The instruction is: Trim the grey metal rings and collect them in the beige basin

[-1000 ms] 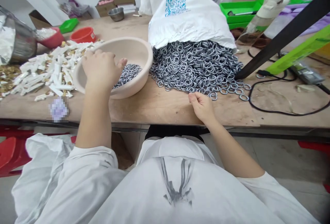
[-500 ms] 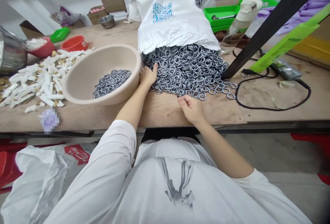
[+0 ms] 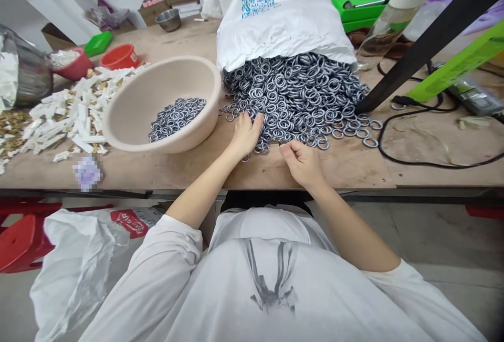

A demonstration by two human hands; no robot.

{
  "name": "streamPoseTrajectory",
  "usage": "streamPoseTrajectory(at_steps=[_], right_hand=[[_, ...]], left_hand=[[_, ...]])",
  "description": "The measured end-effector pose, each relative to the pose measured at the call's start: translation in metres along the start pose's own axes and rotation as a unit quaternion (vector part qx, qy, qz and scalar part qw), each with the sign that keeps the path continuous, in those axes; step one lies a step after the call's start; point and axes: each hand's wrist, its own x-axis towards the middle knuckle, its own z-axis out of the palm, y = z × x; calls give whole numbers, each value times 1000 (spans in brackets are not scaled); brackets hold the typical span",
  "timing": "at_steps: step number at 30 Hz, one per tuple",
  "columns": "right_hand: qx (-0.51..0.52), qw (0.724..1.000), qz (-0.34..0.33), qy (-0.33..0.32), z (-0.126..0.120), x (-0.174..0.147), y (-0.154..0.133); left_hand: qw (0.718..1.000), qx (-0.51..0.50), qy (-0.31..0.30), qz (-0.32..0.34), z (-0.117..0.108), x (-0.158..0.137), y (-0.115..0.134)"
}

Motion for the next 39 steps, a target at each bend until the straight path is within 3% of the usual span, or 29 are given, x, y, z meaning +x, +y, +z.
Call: streamPoseTrajectory(at_steps=[3, 5, 8, 10, 16, 18, 21, 23, 25, 28, 31, 34, 36, 39], right_hand=[[-6, 1000, 11, -1, 1, 0, 0], [-14, 1000, 15, 0, 1, 1, 0], [-14, 1000, 13, 3, 2, 1, 1], [-6, 1000, 8, 8, 2, 1, 2], [-3, 1000, 12, 6, 2, 0, 1], [-1, 1000, 11, 5, 1, 0, 1], [10, 1000, 9, 7, 1, 0, 2], [9, 1000, 9, 8, 2, 0, 2], [-1, 1000, 10, 8, 3, 1, 0], [1, 1000, 15, 6, 3, 2, -2], [34, 999, 29, -20, 6, -1, -5], [63, 996, 22, -59, 14, -5, -11], [94, 993, 4, -72, 22, -6, -17], [171, 981, 22, -94, 30, -6, -29]], left_hand=[[999, 26, 42, 16, -12, 19, -3], [997, 44, 60, -19, -18, 39, -5], [990, 91, 36, -99, -20, 57, -4], [987, 121, 11, -110, -18, 53, -1], [994, 81, -79, 0, -34, -9, 0], [995, 56, -62, 59, -45, -36, -5], [984, 72, 18, 161, -56, -74, -17], [977, 114, 28, 180, -54, -95, -24], [972, 146, -6, 186, -47, -108, -29], [968, 172, -42, 181, -35, -111, -32], [971, 180, -34, 153, -31, -105, -34], [988, 94, -17, 122, -33, -102, -34], [994, -59, -23, 93, -34, -106, -31], [945, -320, -67, 30, -33, -118, -25]])
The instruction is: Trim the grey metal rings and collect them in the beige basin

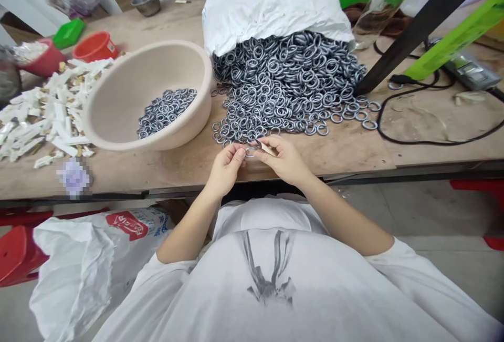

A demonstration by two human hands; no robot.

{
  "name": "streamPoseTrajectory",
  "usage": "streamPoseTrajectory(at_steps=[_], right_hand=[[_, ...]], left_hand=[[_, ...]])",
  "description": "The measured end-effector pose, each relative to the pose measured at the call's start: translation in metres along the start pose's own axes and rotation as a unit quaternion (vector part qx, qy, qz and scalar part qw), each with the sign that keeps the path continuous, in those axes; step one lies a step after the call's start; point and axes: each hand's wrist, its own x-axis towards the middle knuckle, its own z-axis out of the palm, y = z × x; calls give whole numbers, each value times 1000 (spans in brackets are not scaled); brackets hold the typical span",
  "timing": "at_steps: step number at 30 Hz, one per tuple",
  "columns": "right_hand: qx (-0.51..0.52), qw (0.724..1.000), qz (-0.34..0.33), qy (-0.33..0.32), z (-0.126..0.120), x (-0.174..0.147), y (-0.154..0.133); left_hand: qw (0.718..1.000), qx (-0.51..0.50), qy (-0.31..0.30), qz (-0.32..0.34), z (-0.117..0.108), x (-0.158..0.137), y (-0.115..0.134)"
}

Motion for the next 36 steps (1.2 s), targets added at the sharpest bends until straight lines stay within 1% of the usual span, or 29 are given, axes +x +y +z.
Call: streamPoseTrajectory(at_steps=[1, 2, 3, 6, 7, 8, 10, 11, 12, 14, 15, 17, 19, 22, 24, 26, 29, 33, 36], right_hand=[[27, 999, 15, -9, 2, 1, -4], [48, 998, 31, -18, 3, 2, -8], [62, 997, 43, -30, 3, 3, -12], [81, 993, 55, -68, 2, 3, -23], [90, 992, 52, -70, 3, 2, -26], [104, 992, 46, -63, 4, 0, -29], [137, 989, 26, -39, 9, -4, -31], [153, 988, 17, -34, 11, -6, -31], [164, 986, 12, -39, 13, -8, -31], [168, 984, 11, -50, 15, -11, -29], [153, 987, 10, -43, 14, -12, -29], [86, 996, -13, -14, 10, -13, -29], [-15, 998, -66, -3, 6, -15, -31], [-151, 976, -160, 2, 3, -20, -34], [-203, 957, -207, 15, 3, -23, -35], [-218, 946, -238, 14, 4, -24, -35], [-212, 942, -261, 9, 3, -24, -35], [-208, 941, -268, 12, 2, -25, -37], [-208, 943, -261, 12, 3, -28, -39]], left_hand=[[998, -55, -6, -15, 2, -4, 2], [997, -79, -8, -20, 4, -8, 5], [997, -74, -4, -13, 6, -11, 8], [999, 5, 9, 37, 9, -17, 16], [999, 13, 9, 44, 10, -18, 18], [999, -1, 12, 40, 12, -19, 20], [996, -84, 21, 2, 17, -19, 22], [990, -135, 26, -25, 20, -20, 23], [981, -184, 25, -51, 23, -21, 25], [960, -265, 2, -91, 29, -23, 28], [949, -298, -15, -102, 31, -24, 31], [928, -353, -35, -115, 32, -27, 35], [911, -393, -32, -124, 33, -29, 38], [894, -426, -15, -142, 32, -32, 41], [887, -435, -6, -154, 33, -33, 42], [882, -442, 2, -166, 33, -34, 44], [877, -449, 2, -170, 32, -35, 47], [872, -461, -9, -166, 32, -35, 49], [869, -466, -19, -163, 32, -36, 49]])
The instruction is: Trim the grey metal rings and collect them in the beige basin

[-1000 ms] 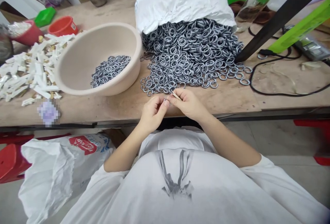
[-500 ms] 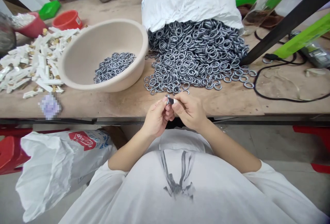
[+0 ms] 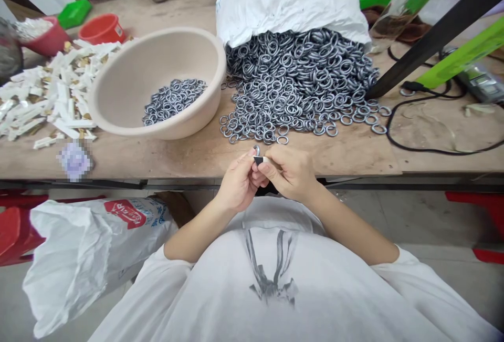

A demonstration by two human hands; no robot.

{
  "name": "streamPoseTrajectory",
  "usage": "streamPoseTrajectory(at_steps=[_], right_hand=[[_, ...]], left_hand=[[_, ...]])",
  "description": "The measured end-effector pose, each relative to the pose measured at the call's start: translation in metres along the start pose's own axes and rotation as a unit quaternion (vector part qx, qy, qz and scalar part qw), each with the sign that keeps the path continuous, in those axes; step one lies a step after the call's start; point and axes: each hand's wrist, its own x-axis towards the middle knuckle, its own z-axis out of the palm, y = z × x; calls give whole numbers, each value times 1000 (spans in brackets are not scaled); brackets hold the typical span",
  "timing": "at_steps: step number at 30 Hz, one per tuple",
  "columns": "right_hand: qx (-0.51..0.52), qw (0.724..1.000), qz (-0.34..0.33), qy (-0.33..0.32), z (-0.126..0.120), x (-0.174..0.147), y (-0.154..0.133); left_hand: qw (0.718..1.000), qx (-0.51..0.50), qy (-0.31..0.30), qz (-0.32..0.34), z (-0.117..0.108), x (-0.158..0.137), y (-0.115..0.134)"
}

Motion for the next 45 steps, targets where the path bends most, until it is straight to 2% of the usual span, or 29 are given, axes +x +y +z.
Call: streamPoseTrajectory(at_steps=[3, 5, 8, 10, 12, 15, 19, 22, 24, 27, 29, 31, 34, 36, 38, 40, 42, 45], right_hand=[[17, 999, 23, -30, 2, -1, 1], [35, 996, 68, -47, 4, -1, 9], [40, 981, 189, 3, 6, 1, 28], [51, 970, 236, 39, 6, 3, 35], [98, 971, 218, 21, 6, 4, 32], [186, 966, 172, -42, 9, 3, 16], [222, 948, 215, -78, 12, 1, 13], [134, 957, 252, -57, 8, 4, 33], [-9, 967, 254, -27, 5, 8, 47], [-173, 953, 236, -79, 5, 17, 59], [-216, 941, 232, -117, 8, 21, 62], [-216, 941, 235, -109, 11, 24, 64], [-123, 963, 237, -44, 11, 24, 62], [15, 969, 245, -19, 11, 21, 55], [172, 949, 265, -17, 13, 17, 45], [277, 917, 288, -17, 19, 12, 34], [307, 903, 300, -15, 24, 9, 28], [294, 907, 301, -6, 28, 8, 28]], left_hand=[[1000, 6, -7, 0, -2, 0, -1], [1000, 12, -18, 2, -4, -1, -1], [998, 29, -51, -10, -6, -2, -3], [998, 38, -50, -17, -7, -2, -3], [999, 41, -27, -17, -9, -1, -5], [999, 52, -7, -8, -12, 0, -9], [996, 73, -29, -40, -20, -3, -13], [993, 88, -32, -76, -29, -6, -12], [992, 91, -17, -84, -34, -6, -9], [994, 78, 25, -66, -41, -3, -2], [995, 68, 53, -43, -43, 2, 4], [996, 56, 66, -23, -44, 6, 8], [997, 35, 70, -17, -42, 13, 9], [997, 32, 74, -19, -37, 18, 5], [997, 38, 70, -15, -31, 22, -3], [997, 46, 64, -4, -26, 27, -10], [996, 52, 67, 13, -23, 31, -16], [992, 76, 85, 54, -27, 36, -17]])
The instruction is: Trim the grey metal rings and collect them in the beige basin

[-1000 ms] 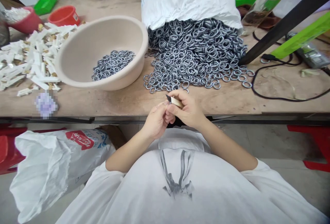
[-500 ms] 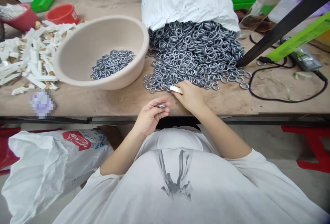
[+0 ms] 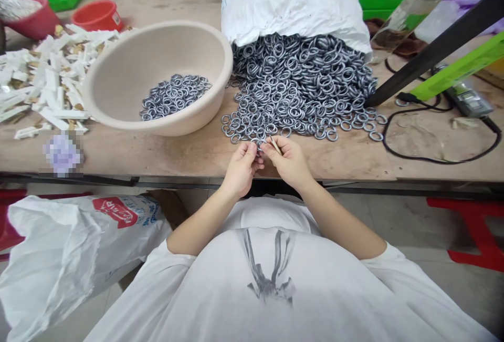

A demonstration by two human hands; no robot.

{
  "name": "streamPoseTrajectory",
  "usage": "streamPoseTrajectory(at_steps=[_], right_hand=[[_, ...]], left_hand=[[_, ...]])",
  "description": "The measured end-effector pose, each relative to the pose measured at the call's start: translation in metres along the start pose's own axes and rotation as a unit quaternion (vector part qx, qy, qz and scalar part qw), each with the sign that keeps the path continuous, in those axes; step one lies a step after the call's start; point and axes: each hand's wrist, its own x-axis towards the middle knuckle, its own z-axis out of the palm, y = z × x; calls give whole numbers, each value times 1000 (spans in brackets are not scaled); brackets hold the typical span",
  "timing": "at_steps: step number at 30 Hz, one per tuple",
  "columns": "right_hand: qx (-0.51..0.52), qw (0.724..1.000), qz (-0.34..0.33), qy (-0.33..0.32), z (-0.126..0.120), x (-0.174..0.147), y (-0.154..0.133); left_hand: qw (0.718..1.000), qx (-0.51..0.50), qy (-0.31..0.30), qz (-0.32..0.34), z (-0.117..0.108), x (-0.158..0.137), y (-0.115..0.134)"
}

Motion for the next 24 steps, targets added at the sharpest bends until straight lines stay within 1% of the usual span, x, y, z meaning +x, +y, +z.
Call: streamPoseTrajectory(at_steps=[3, 5, 8, 9, 10, 11, 12, 13, 15, 16, 17, 19, 21, 24], right_hand=[[-32, 999, -10, 38, -9, 7, 4], [-107, 991, -18, 73, -18, 13, 6], [-267, 959, -18, 89, -29, 21, 8], [-299, 950, -22, 93, -31, 22, 8], [-305, 947, -30, 101, -31, 22, 7], [-285, 952, -42, 106, -30, 21, 6], [-245, 963, -51, 103, -27, 20, 3], [-194, 976, -53, 83, -24, 18, 1], [-97, 995, -29, 6, -17, 13, -4], [-58, 998, -11, -27, -14, 12, -6], [-26, 999, 6, -47, -11, 10, -8], [30, 998, 29, -43, -7, 9, -10], [70, 997, 38, -17, -4, 7, -12], [88, 995, 43, 28, 0, 5, -13]], left_hand=[[996, 60, 18, 61, -10, 7, 4], [987, 121, 29, 100, -17, 11, 9], [969, 201, 26, 141, -25, 15, 16], [965, 215, 19, 148, -26, 15, 17], [964, 221, 11, 151, -25, 14, 19], [964, 220, 1, 149, -24, 13, 20], [966, 216, -12, 143, -22, 11, 21], [968, 209, -26, 134, -20, 8, 21], [975, 186, -46, 113, -16, 3, 22], [979, 171, -48, 104, -14, 1, 23], [982, 154, -47, 96, -13, -1, 23], [988, 121, -37, 86, -12, -4, 22], [991, 96, -31, 84, -11, -6, 20], [993, 71, -17, 92, -10, -9, 16]])
